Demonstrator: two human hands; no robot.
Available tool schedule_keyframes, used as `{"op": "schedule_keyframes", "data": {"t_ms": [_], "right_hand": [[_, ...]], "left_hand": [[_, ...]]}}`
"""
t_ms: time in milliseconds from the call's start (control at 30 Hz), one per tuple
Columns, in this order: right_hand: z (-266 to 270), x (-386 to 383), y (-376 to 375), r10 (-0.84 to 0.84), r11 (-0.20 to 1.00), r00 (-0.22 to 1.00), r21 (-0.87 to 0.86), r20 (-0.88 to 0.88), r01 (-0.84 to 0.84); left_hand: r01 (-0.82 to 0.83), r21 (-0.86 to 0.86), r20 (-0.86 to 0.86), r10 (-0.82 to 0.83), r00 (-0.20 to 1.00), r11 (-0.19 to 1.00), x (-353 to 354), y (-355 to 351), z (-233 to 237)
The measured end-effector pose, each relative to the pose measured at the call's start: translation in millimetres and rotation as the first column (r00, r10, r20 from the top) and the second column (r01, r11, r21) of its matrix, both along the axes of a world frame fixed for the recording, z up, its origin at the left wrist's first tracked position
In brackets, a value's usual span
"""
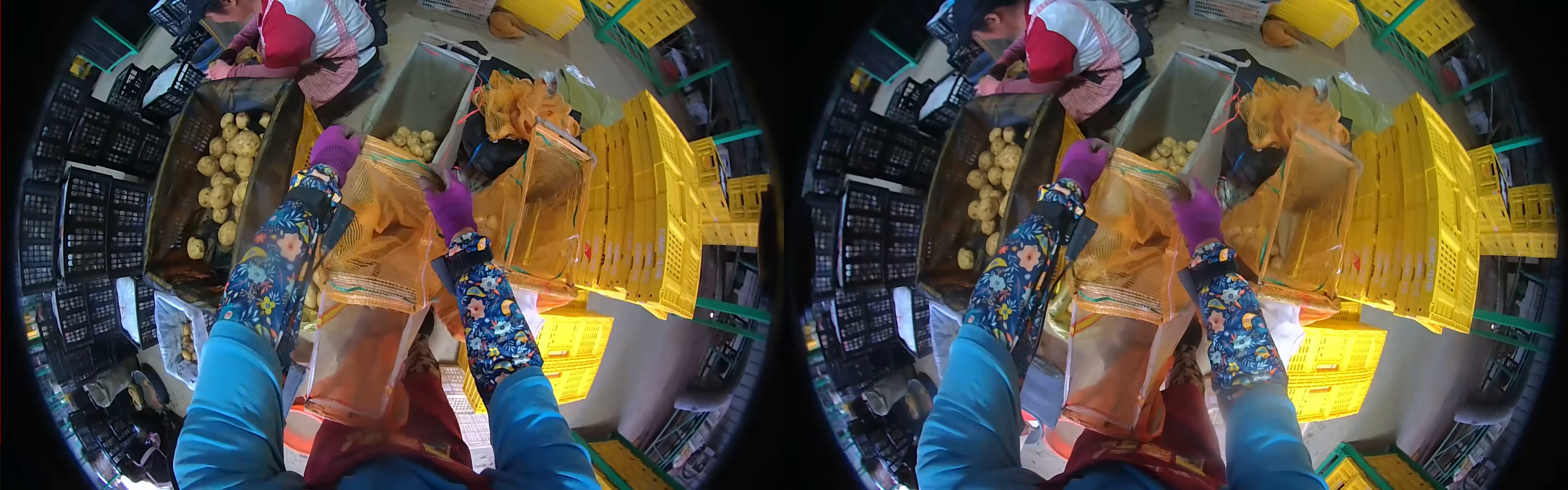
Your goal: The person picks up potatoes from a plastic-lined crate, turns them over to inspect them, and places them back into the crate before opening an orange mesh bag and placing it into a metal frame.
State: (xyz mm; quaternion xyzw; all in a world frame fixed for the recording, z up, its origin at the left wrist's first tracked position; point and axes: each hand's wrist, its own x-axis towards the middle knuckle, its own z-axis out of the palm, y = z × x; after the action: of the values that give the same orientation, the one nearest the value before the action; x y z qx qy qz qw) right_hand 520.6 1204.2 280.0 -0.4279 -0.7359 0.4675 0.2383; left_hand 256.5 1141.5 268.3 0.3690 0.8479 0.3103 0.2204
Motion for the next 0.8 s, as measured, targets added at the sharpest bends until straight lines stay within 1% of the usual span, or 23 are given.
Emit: {"op": "schedule_keyframes", "data": {"t_ms": [33,133,167,267,300,400,467,500,567,600,633,667,733,767,800], "right_hand": [[-1.5,-0.7,0.2,-0.008,1.0,1.0,-0.022,-0.015,0.008],[-15.4,-3.7,2.3,-0.038,0.993,0.995,-0.112,-0.09,0.028],[-21.4,-4.5,3.0,-0.05,0.989,0.992,-0.144,-0.119,0.033],[-19.6,-4.7,0.0,-0.068,0.975,0.98,-0.219,-0.186,0.027],[-20.9,-4.7,-1.0,-0.076,0.977,0.978,-0.213,-0.193,0.034],[-24.5,-6.7,-3.1,-0.095,0.978,0.974,-0.202,-0.205,0.053],[-29.9,-5.8,-4.6,-0.102,0.976,0.977,-0.207,-0.188,0.063],[-31.2,-6.9,-6.2,-0.111,0.98,0.969,-0.184,-0.221,0.07],[-34.7,-7.9,-11.9,-0.127,0.986,0.951,-0.143,-0.281,0.09],[-32.7,-9.2,-11.2,-0.133,0.981,0.953,-0.171,-0.272,0.089],[-28.2,-9.8,-12.2,-0.14,0.975,0.955,-0.203,-0.261,0.087],[-25.6,-11.1,-14.9,-0.145,0.968,0.957,-0.236,-0.251,0.085],[-30.7,-12.2,-17.7,-0.145,0.977,0.947,-0.193,-0.287,0.091],[-32.4,-13.2,-16.6,-0.142,0.981,0.941,-0.168,-0.307,0.094],[-28.5,-13.8,-16.6,-0.152,0.976,0.944,-0.194,-0.295,0.096]], "left_hand": [[-0.065,0.062,-0.049,0.068,0.996,0.996,3.0,4.2,-0.1],[-0.055,-0.007,0.024,0.055,0.998,0.998,-2.7,12.6,5.2],[-0.018,-0.004,0.033,0.018,0.999,1.0,-5.6,12.5,7.0],[0.035,-0.002,0.183,-0.034,0.982,0.999,-38.7,18.0,-32.9],[-0.019,-0.009,0.318,0.021,0.948,1.0,-38.2,17.2,-30.6],[-0.007,-0.049,0.192,0.016,0.981,0.999,-34.5,16.4,-23.3],[0.017,0.051,0.132,-0.023,0.991,0.999,-29.4,12.7,-22.1],[0.03,0.101,0.101,-0.041,0.994,0.994,-25.7,10.2,-22.0],[-0.028,0.165,0.135,0.005,0.991,0.986,-11.2,-2.2,-6.1],[-0.057,0.197,0.152,0.027,0.988,0.979,-6.9,-4.1,4.6],[-0.061,0.159,0.035,0.057,0.998,0.985,-3.6,-3.3,10.0],[-0.046,0.15,-0.027,0.051,0.998,0.988,-0.7,-1.3,15.3],[-0.021,0.137,-0.153,0.042,0.987,0.99,2.6,5.8,25.3],[-0.009,0.103,-0.145,0.024,0.989,0.995,-0.5,9.3,22.3],[0.004,0.069,-0.135,0.006,0.991,0.998,-4.6,14.1,13.2]]}}
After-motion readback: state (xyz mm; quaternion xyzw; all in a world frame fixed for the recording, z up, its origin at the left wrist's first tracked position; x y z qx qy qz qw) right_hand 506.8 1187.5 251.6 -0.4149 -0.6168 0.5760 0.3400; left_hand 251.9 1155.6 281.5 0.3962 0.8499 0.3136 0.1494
